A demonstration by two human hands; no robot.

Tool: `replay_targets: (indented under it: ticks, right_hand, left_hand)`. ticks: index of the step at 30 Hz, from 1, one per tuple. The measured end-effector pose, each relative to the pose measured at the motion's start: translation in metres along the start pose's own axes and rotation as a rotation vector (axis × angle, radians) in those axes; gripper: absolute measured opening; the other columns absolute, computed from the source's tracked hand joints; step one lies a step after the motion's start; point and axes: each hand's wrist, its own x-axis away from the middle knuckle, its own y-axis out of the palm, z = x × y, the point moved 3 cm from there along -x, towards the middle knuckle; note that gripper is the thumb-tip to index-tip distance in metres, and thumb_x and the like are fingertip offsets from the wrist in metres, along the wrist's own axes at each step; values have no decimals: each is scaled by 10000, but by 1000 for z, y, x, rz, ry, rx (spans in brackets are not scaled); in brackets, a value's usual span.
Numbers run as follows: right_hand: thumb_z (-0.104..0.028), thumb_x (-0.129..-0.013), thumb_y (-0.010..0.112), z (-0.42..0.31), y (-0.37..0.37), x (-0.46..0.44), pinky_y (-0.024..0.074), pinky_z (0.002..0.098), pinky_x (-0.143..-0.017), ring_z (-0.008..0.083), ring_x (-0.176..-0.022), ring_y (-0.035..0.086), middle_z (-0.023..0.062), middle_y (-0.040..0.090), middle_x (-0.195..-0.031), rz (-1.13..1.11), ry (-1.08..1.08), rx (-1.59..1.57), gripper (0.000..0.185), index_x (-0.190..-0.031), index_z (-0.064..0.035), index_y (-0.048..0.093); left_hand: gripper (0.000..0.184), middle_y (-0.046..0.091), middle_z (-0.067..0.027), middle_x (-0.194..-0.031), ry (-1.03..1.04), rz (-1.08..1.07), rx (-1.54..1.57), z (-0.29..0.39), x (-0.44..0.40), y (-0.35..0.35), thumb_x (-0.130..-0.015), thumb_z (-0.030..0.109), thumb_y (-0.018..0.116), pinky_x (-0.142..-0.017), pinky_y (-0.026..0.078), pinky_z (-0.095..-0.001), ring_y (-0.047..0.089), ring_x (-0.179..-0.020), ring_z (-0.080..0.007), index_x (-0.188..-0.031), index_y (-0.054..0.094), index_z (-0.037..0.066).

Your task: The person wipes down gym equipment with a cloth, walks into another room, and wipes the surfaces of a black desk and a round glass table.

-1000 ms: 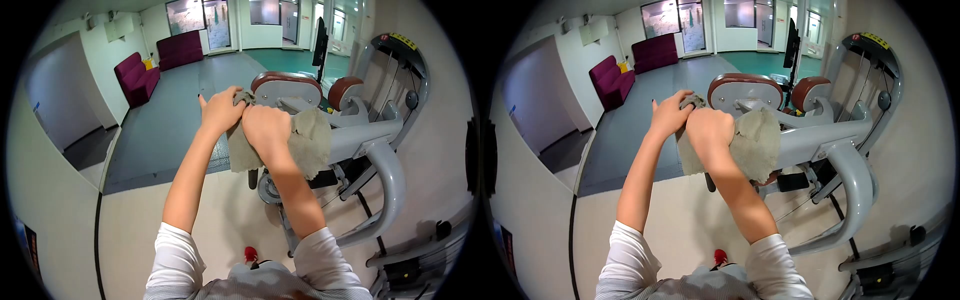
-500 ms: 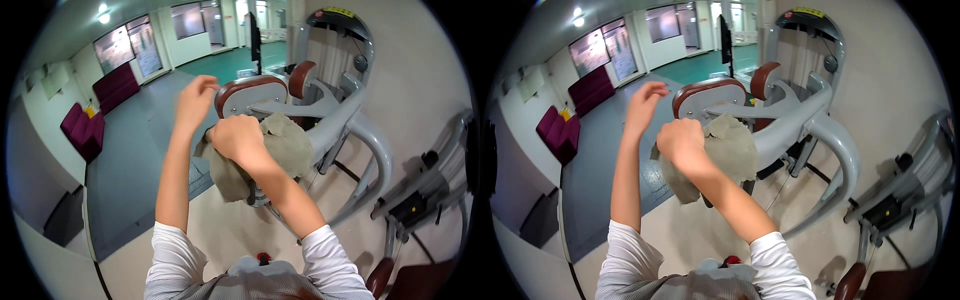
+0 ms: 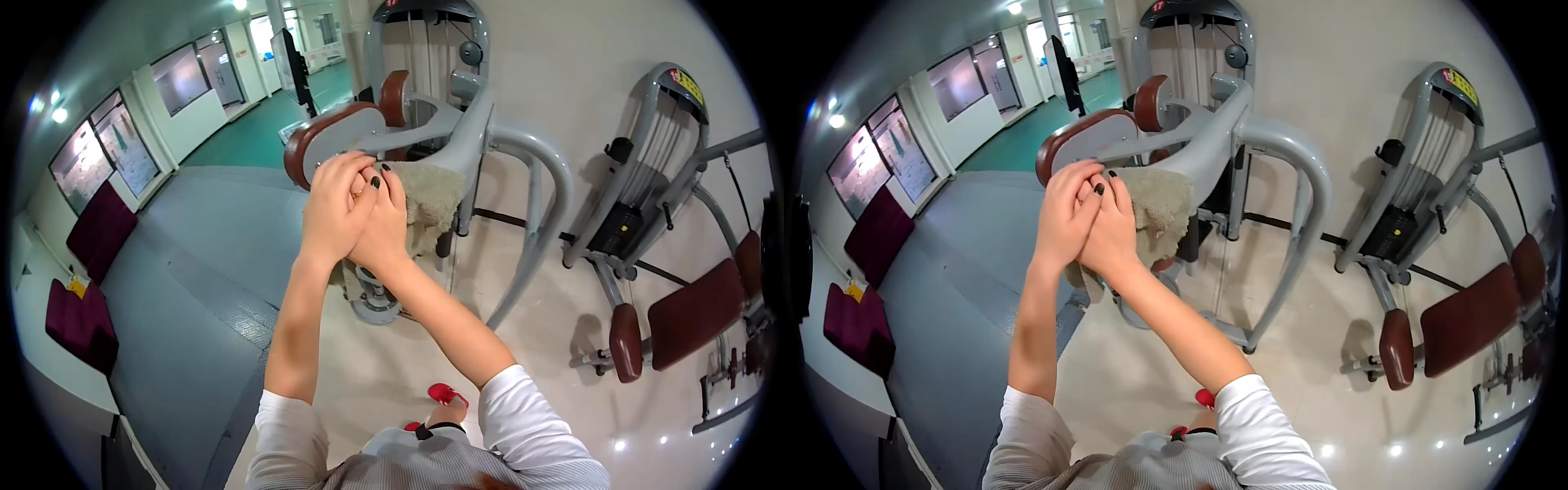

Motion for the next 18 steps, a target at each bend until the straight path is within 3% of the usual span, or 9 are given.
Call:
replay_targets:
  ticks: [1,2,3,5,6,11,13,16,18]
  right_hand:
    - [-233,-694,566,-1,0,9,326,430,-918,283,-1041,471,88,538,-1090,-11,-1,13,407,-1058,-53,553]
    - [-263,-715,562,-2,2,17,302,438,-931,270,-1078,444,66,531,-1098,-53,17,65,402,-1069,-73,543]
    - [-293,-736,557,-5,1,20,279,447,-944,257,-1115,416,43,525,-1106,-90,34,114,398,-1080,-93,533]
    - [-255,-748,549,-10,-7,27,312,428,-931,285,-1130,395,97,476,-1179,-160,12,166,440,-1147,-77,498]
    - [-249,-750,550,-12,-8,34,314,425,-930,287,-1129,394,104,475,-1176,-173,8,154,443,-1152,-72,490]
    - [-222,-763,559,-5,-1,79,321,411,-923,294,-1125,390,136,472,-1163,-249,44,-51,462,-1178,-49,452]
    - [-212,-768,563,0,1,94,323,405,-920,297,-1123,388,149,470,-1157,-197,157,-200,471,-1188,-39,436]
    - [-173,-776,573,10,5,121,335,390,-906,297,-1104,397,188,463,-1138,153,540,-325,503,-1213,-10,385]
    - [-114,-744,586,24,15,137,361,368,-894,309,-1060,445,217,472,-1114,-88,840,-531,546,-1217,20,349]
  left_hand:
    - [305,519,-140,-1158,133,91,-131,5,8,1,-782,138,511,-941,349,-370,462,-1093,-308,-1064,560,33]
    - [371,446,-139,-1249,130,76,-183,5,16,5,-763,140,525,-983,299,-428,358,-1183,-357,-1123,525,47]
    - [371,446,-139,-1249,128,77,-176,7,22,7,-763,140,525,-983,299,-428,358,-1183,-357,-1123,525,47]
    - [434,425,-143,-1261,256,131,-317,18,34,12,-719,173,571,-962,297,-505,347,-1192,-377,-1136,520,65]
    - [459,369,-135,-1320,216,74,-363,20,41,15,-741,178,554,-1004,256,-478,287,-1232,-379,-1182,493,69]
    - [486,349,-147,-1328,167,83,-289,15,86,34,-735,172,559,-1008,239,-480,275,-1233,-388,-1202,476,65]
    - [496,355,-161,-1309,138,10,-146,12,104,42,-706,152,576,-979,284,-501,301,-1211,-390,-1186,486,66]
    - [532,295,-218,-1315,-11,85,-19,3,133,58,-748,141,542,-983,257,-467,300,-1186,-383,-1243,392,17]
    - [505,301,-210,-1277,-139,130,64,-14,154,73,-811,161,513,-972,271,-440,319,-1156,-358,-1255,344,-10]
